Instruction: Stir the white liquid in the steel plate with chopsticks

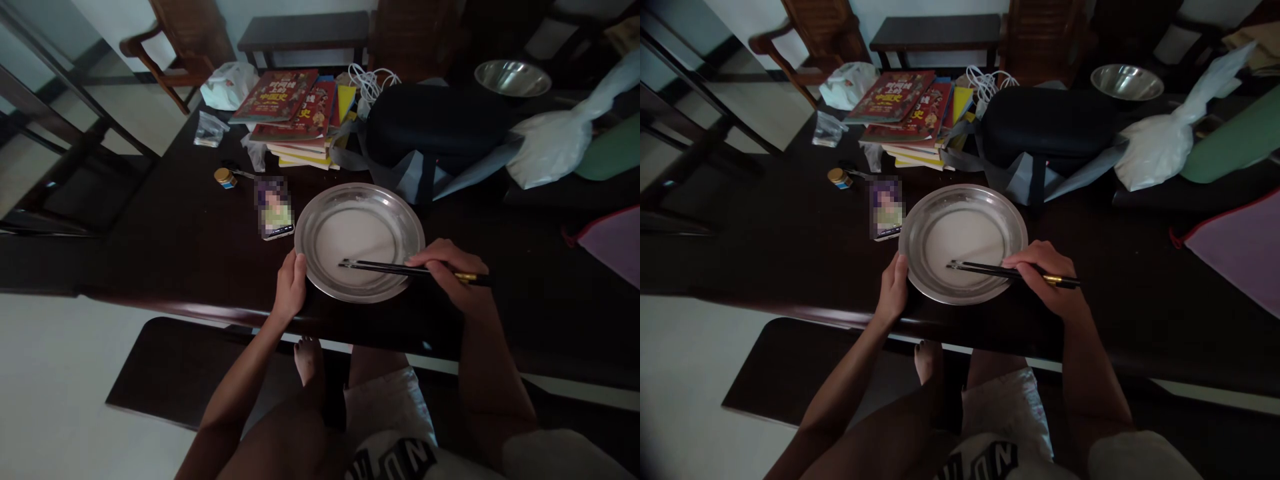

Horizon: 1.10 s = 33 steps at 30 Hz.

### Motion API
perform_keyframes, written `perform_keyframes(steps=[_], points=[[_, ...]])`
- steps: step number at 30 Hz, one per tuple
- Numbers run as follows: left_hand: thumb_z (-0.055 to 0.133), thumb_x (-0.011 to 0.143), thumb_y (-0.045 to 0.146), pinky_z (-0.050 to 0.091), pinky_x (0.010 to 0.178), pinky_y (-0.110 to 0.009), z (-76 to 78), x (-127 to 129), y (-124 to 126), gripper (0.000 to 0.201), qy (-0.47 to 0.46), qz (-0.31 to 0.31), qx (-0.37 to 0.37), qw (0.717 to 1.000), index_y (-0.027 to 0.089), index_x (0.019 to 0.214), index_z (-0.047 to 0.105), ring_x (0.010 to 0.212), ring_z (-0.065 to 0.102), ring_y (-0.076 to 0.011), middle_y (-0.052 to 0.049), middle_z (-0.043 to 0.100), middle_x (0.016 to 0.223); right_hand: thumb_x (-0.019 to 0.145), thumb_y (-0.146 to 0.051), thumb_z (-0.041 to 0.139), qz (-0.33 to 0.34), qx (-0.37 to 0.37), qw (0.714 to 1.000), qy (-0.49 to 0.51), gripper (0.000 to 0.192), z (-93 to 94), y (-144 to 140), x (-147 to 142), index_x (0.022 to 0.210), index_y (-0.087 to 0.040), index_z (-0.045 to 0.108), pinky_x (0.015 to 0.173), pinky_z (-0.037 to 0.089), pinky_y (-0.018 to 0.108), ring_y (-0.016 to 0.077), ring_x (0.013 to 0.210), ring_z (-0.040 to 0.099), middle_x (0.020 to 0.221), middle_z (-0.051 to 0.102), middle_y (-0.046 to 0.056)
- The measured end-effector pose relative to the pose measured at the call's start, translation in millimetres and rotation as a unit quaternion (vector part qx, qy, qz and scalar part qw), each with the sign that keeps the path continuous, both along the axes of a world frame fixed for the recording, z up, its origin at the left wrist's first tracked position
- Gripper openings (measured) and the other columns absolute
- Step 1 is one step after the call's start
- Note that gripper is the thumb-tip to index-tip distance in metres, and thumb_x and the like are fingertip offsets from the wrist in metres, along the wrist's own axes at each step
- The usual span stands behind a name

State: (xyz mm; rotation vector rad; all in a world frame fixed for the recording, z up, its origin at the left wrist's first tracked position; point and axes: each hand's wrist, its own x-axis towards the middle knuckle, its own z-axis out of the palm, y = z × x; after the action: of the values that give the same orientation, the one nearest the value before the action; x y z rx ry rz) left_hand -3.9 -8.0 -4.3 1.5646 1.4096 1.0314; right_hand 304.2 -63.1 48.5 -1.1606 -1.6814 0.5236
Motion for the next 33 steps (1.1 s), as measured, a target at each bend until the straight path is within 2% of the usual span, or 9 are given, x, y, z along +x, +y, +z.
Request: perform_keyframes(steps=[2, 7, 9, 13, 18, 23, 25, 29, 33], points=[[0.037, 0.104, 0.067, 0.050, 0.111, -0.044, 0.0, -0.1, -0.1, 0.067, -0.001, -0.002, 0.002, 1.000, 0.015, 0.129, 0.071, 0.124, 0.068, -0.0288, -0.017, 0.075, 0.131, 0.099, -0.024, 0.063, 0.003, -0.012, 1.000, -0.026, 0.021, 1.9, 0.0, -1.8, 0.106, -0.032, 0.081, 0.076, 0.052, 0.042, 0.0212, 0.080, 0.070, 0.090, 0.081, 0.000], [0.038, 0.104, 0.066, 0.051, 0.110, -0.044, 0.5, -0.4, -0.7, 0.065, 0.000, 0.001, -0.006, 1.000, 0.015, 0.128, 0.071, 0.121, 0.069, -0.0289, -0.016, 0.075, 0.129, 0.100, -0.025, 0.061, -0.046, 0.043, 0.998, 0.015, 0.022, -1.3, 0.9, 1.0, 0.105, -0.033, 0.081, 0.073, 0.052, 0.045, 0.0238, 0.077, 0.071, 0.082, 0.082, 0.001], [0.039, 0.104, 0.065, 0.051, 0.110, -0.045, 0.6, -0.4, -0.7, 0.065, -0.001, 0.003, -0.002, 1.000, 0.015, 0.129, 0.071, 0.121, 0.069, -0.0292, -0.016, 0.075, 0.129, 0.100, -0.027, 0.060, -0.038, 0.038, 0.998, 0.023, 0.022, -2.3, 0.7, 1.4, 0.105, -0.033, 0.081, 0.072, 0.053, 0.044, 0.0239, 0.076, 0.071, 0.079, 0.081, 0.001], [0.039, 0.104, 0.066, 0.052, 0.108, -0.043, 0.5, -0.5, -0.3, 0.064, -0.002, 0.001, 0.004, 1.000, 0.015, 0.127, 0.071, 0.121, 0.069, -0.0288, -0.015, 0.076, 0.127, 0.099, -0.026, 0.063, -0.001, 0.009, 1.000, -0.017, 0.021, -1.9, 1.1, 0.6, 0.106, -0.034, 0.081, 0.076, 0.054, 0.045, 0.0233, 0.081, 0.073, 0.092, 0.083, 0.000], [0.038, 0.103, 0.067, 0.051, 0.107, -0.043, 0.3, -0.7, 0.2, 0.067, 0.008, 0.003, -0.006, 1.000, 0.013, 0.126, 0.071, 0.120, 0.070, -0.0290, -0.017, 0.075, 0.127, 0.101, -0.025, 0.060, -0.038, 0.049, 0.998, 0.023, 0.023, -3.3, 1.9, 2.2, 0.108, -0.034, 0.080, 0.072, 0.051, 0.044, 0.0240, 0.076, 0.070, 0.082, 0.082, 0.000], [0.036, 0.103, 0.070, 0.051, 0.108, -0.043, 1.6, 0.7, 0.2, 0.071, 0.008, 0.006, -0.002, 1.000, 0.013, 0.127, 0.070, 0.123, 0.069, -0.0302, -0.018, 0.075, 0.128, 0.100, -0.024, 0.063, 0.011, 0.012, 1.000, -0.010, 0.021, 0.6, 1.4, -1.1, 0.107, -0.033, 0.080, 0.075, 0.052, 0.042, 0.0213, 0.079, 0.071, 0.090, 0.082, 0.000], [0.036, 0.102, 0.071, 0.051, 0.108, -0.043, 2.0, 0.7, 0.2, 0.072, 0.010, 0.004, -0.004, 1.000, 0.012, 0.128, 0.070, 0.122, 0.069, -0.0302, -0.018, 0.075, 0.128, 0.099, -0.024, 0.063, 0.001, 0.010, 1.000, -0.026, 0.021, 0.7, 1.4, -1.2, 0.107, -0.034, 0.081, 0.076, 0.053, 0.043, 0.0217, 0.079, 0.071, 0.092, 0.082, 0.000], [0.036, 0.102, 0.071, 0.051, 0.108, -0.043, 1.7, 0.0, -0.1, 0.070, 0.005, 0.001, -0.003, 1.000, 0.014, 0.126, 0.071, 0.121, 0.070, -0.0296, -0.016, 0.076, 0.127, 0.101, -0.028, 0.060, -0.047, 0.033, 0.998, 0.023, 0.021, -3.1, 1.0, 1.1, 0.103, -0.033, 0.081, 0.073, 0.053, 0.044, 0.0244, 0.078, 0.071, 0.083, 0.081, 0.002], [0.038, 0.103, 0.067, 0.050, 0.111, -0.043, 0.8, 0.4, -0.6, 0.066, 0.000, 0.005, -0.001, 1.000, 0.015, 0.128, 0.070, 0.125, 0.068, -0.0294, -0.016, 0.075, 0.129, 0.100, -0.027, 0.062, -0.002, 0.008, 1.000, 0.003, 0.021, -1.4, 0.6, -0.8, 0.105, -0.033, 0.081, 0.075, 0.054, 0.043, 0.0223, 0.078, 0.071, 0.087, 0.081, 0.001]])
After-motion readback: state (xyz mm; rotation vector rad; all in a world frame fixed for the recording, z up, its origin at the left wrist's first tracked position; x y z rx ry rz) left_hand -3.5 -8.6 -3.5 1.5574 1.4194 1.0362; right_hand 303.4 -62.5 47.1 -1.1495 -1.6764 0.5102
